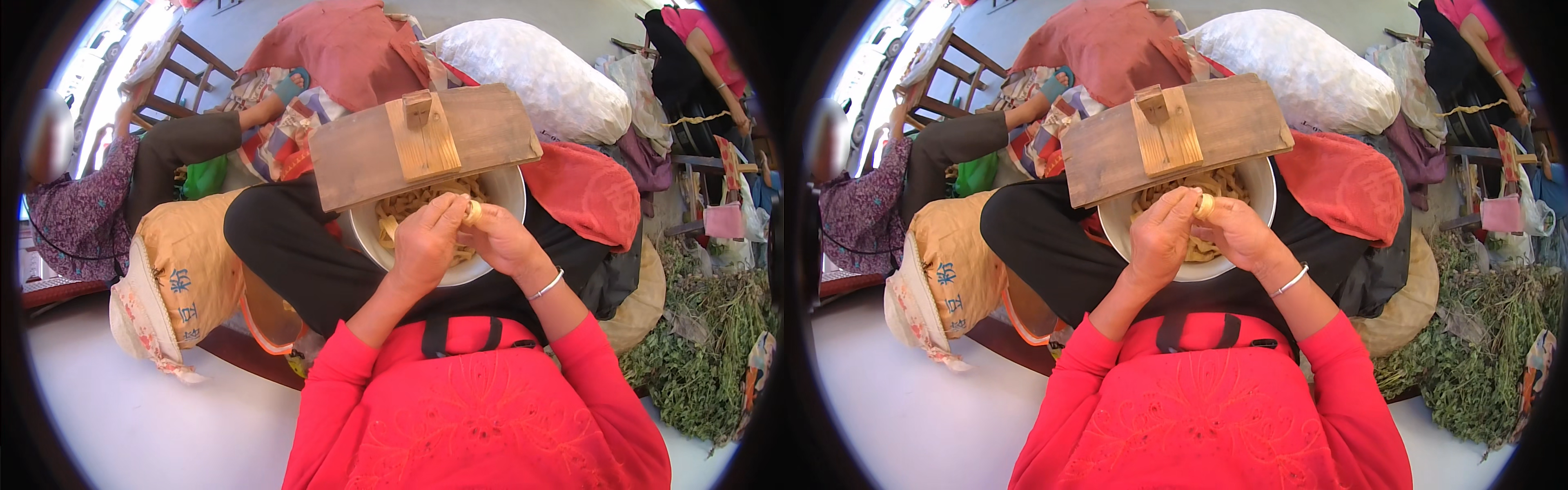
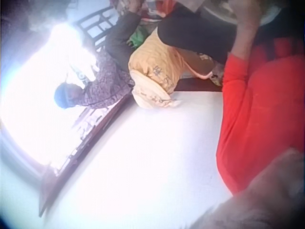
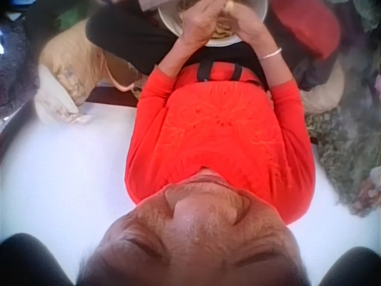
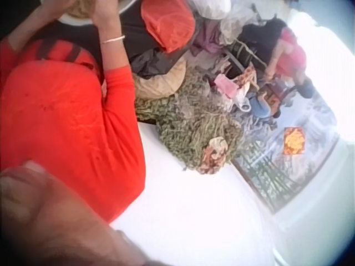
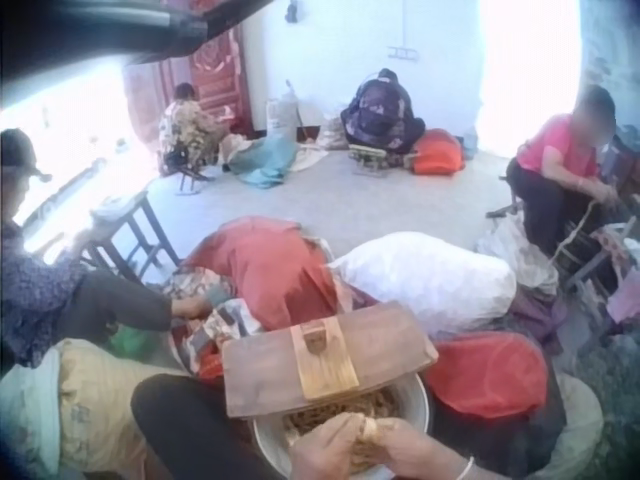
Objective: The person is stretching and twisting strips of dough into thin noodles by hand and placing them into a large bowl.
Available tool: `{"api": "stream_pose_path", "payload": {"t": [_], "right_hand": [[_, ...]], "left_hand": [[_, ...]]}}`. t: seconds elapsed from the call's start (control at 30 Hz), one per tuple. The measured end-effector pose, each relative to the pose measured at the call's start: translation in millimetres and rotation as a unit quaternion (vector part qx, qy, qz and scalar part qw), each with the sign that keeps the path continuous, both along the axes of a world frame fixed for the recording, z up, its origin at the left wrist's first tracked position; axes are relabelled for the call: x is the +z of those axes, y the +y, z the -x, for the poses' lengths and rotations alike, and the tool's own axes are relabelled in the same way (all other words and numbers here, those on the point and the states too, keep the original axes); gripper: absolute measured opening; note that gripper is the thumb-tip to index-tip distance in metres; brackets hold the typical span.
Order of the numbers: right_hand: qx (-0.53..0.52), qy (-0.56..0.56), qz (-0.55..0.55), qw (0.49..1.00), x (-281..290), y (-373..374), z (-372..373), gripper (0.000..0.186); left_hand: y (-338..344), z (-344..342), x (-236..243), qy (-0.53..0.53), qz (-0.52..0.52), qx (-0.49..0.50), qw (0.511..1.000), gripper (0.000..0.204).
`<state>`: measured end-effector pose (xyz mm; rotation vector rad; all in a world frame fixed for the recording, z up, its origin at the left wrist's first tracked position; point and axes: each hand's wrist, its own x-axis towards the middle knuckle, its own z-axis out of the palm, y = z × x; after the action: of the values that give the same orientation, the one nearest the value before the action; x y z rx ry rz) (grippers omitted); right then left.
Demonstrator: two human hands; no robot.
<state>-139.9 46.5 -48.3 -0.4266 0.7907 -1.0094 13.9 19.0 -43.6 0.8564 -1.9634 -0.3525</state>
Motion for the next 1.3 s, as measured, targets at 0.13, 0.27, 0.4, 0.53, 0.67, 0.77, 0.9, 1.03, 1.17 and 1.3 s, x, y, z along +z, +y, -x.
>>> {"api": "stream_pose_path", "payload": {"t": [0.13, 0.27, 0.4, 0.53, 0.67, 0.77, 0.9, 1.03, 1.17, 1.3], "right_hand": [[-0.027, 0.026, 0.063, 0.997, 3.1, -3.7, -7.4, 0.018], [-0.11, 0.419, 0.323, 0.841, -5.4, -10.6, -7.8, 0.008], [-0.153, 0.522, 0.384, 0.746, 20.7, -11.0, -10.9, 0.007], [-0.192, 0.505, 0.387, 0.747, 18.6, -14.6, -14.9, 0.007], [-0.238, 0.502, 0.388, 0.735, 13.7, -19.0, -13.9, 0.004], [-0.217, 0.408, 0.306, 0.832, 8.6, -9.6, -14.0, 0.003], [-0.236, 0.348, 0.291, 0.86, 0.9, -7.9, -5.1, 0.005], [-0.139, 0.341, 0.271, 0.89, 24.6, -10.3, 14.5, 0.019], [0.086, 0.541, 0.302, 0.781, 52.7, -16.3, 31.5, 0.023], [0.139, 0.555, 0.35, 0.742, 58.4, -19.8, 42.8, 0.018]], "left_hand": [[8.0, -6.3, 11.8, 0.068, -0.181, -0.07, 0.979, 0.028], [-2.7, -1.1, 31.3, 0.004, -0.258, -0.053, 0.965, 0.022], [-17.6, 4.6, 13.9, 0.04, -0.344, -0.032, 0.938, 0.016], [-14.5, 8.4, -6.0, 0.243, -0.548, -0.071, 0.798, 0.021], [19.3, -7.0, -0.4, 0.393, -0.703, -0.093, 0.585, 0.016], [34.6, -25.0, -5.0, 0.307, -0.64, -0.081, 0.7, 0.015], [15.4, -29.0, 9.1, 0.019, -0.293, -0.014, 0.956, 0.008], [5.9, -27.6, 16.6, -0.042, -0.156, 0.006, 0.987, 0.01], [-2.1, -34.2, 24.9, -0.087, -0.12, -0.02, 0.989, 0.012], [-10.6, -34.7, 21.9, 0.0, -0.266, -0.086, 0.96, 0.008]]}}
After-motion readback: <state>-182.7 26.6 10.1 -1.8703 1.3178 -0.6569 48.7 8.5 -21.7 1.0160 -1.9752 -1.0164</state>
